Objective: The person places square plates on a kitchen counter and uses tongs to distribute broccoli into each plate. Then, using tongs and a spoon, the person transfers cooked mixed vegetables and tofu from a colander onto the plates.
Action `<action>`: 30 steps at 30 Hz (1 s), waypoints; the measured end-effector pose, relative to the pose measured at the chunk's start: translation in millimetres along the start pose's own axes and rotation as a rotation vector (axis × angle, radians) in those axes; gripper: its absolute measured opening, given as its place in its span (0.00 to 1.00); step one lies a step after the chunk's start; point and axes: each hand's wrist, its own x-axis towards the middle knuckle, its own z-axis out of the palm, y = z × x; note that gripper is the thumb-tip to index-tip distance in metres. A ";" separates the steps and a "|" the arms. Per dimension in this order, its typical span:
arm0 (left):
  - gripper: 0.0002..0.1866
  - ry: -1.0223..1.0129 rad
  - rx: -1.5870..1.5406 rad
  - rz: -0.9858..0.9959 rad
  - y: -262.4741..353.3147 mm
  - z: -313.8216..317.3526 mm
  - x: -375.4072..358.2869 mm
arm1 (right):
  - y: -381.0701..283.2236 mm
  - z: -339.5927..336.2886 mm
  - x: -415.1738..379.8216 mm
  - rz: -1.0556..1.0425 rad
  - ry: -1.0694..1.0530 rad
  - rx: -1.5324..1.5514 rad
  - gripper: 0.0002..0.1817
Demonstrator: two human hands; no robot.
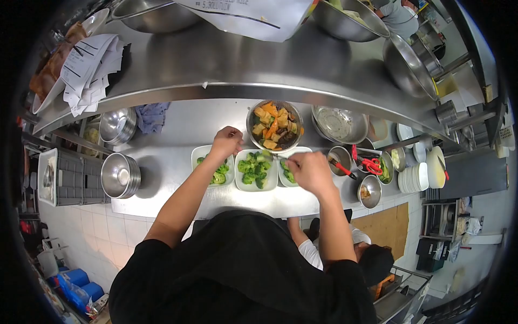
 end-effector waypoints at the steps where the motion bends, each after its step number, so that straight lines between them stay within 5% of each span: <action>1: 0.14 -0.003 0.002 -0.003 0.1 1.5 0.7 | 4.7 5.7 -10.1 0.036 -0.108 -0.036 0.11; 5: 0.15 -0.016 0.019 -0.007 7.0 17.3 -2.6 | 29.3 71.0 -32.3 0.000 -0.185 -0.253 0.13; 11: 0.13 -0.068 0.026 0.010 1.8 34.4 -0.8 | 24.8 4.1 3.7 0.114 0.085 -0.099 0.13; 18: 0.12 -0.033 0.021 0.013 -3.0 41.4 -5.5 | 18.0 43.4 87.2 0.024 0.203 -0.302 0.12; 20: 0.12 -0.034 0.026 0.027 -4.9 42.3 -6.9 | 2.4 42.8 105.8 0.166 -0.106 -0.447 0.11; 30: 0.12 -0.076 0.061 0.041 -3.1 39.1 -9.6 | 28.6 40.1 142.2 0.232 -0.126 -0.312 0.14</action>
